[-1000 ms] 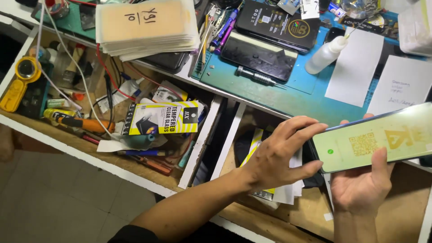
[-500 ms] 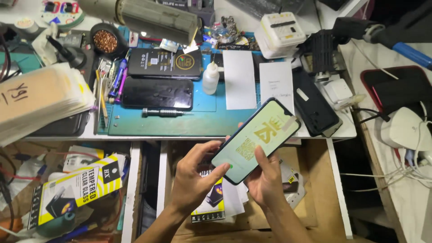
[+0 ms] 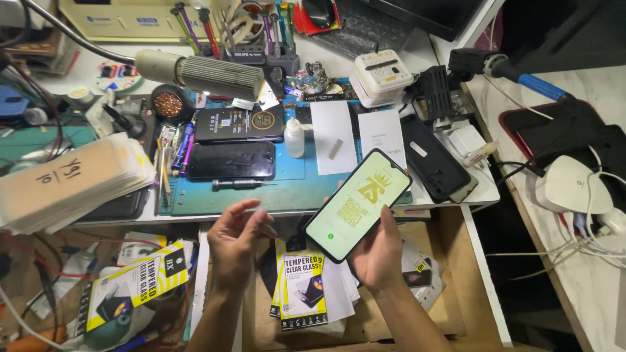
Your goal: Preparing and applying a tempered glass screen protector to a smartphone on a repair bench
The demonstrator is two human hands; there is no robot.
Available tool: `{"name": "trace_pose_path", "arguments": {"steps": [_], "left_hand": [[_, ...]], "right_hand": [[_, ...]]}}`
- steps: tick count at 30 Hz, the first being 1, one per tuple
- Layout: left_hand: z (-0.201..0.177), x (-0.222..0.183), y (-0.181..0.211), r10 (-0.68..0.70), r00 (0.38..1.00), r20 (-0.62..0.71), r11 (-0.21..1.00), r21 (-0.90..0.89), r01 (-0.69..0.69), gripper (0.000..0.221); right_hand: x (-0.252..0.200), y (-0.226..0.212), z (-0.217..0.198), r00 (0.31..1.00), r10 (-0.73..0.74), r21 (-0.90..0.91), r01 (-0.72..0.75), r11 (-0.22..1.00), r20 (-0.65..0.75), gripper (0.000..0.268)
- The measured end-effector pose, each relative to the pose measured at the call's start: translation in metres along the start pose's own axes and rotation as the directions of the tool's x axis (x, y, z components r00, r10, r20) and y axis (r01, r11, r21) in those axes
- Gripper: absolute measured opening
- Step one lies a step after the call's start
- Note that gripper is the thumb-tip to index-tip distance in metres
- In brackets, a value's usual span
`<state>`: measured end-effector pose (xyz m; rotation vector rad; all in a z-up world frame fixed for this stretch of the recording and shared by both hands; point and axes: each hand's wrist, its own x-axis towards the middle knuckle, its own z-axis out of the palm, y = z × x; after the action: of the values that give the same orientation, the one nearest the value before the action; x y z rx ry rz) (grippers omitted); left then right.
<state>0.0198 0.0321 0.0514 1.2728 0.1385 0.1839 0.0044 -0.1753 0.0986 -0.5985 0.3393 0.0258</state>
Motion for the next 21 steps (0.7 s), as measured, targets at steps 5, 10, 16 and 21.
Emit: {"name": "trace_pose_path", "arguments": {"steps": [5, 10, 16, 21], "left_hand": [[-0.033, 0.021, 0.032, 0.091, 0.987, -0.134, 0.992, 0.102, -0.078, 0.026], [-0.09, 0.054, 0.059, 0.0, 0.999, -0.041, 0.92, 0.392, 0.016, 0.03], [-0.087, 0.092, 0.097, -0.173, 0.977, 0.127, 0.84, 0.538, 0.078, 0.027], [-0.075, 0.154, 0.083, -0.384, 0.891, 0.242, 0.646, 0.76, 0.072, 0.038]], "right_hand": [[0.003, -0.01, -0.006, 0.987, -0.111, 0.056, 0.118, 0.991, -0.115, 0.07], [0.011, -0.019, -0.026, 0.984, -0.172, 0.02, 0.173, 0.985, -0.049, 0.069], [-0.003, -0.027, 0.002, 0.987, -0.152, 0.076, 0.156, 0.985, -0.054, 0.07], [0.011, -0.02, -0.007, 0.99, -0.107, 0.041, 0.111, 0.993, -0.095, 0.071]]}}
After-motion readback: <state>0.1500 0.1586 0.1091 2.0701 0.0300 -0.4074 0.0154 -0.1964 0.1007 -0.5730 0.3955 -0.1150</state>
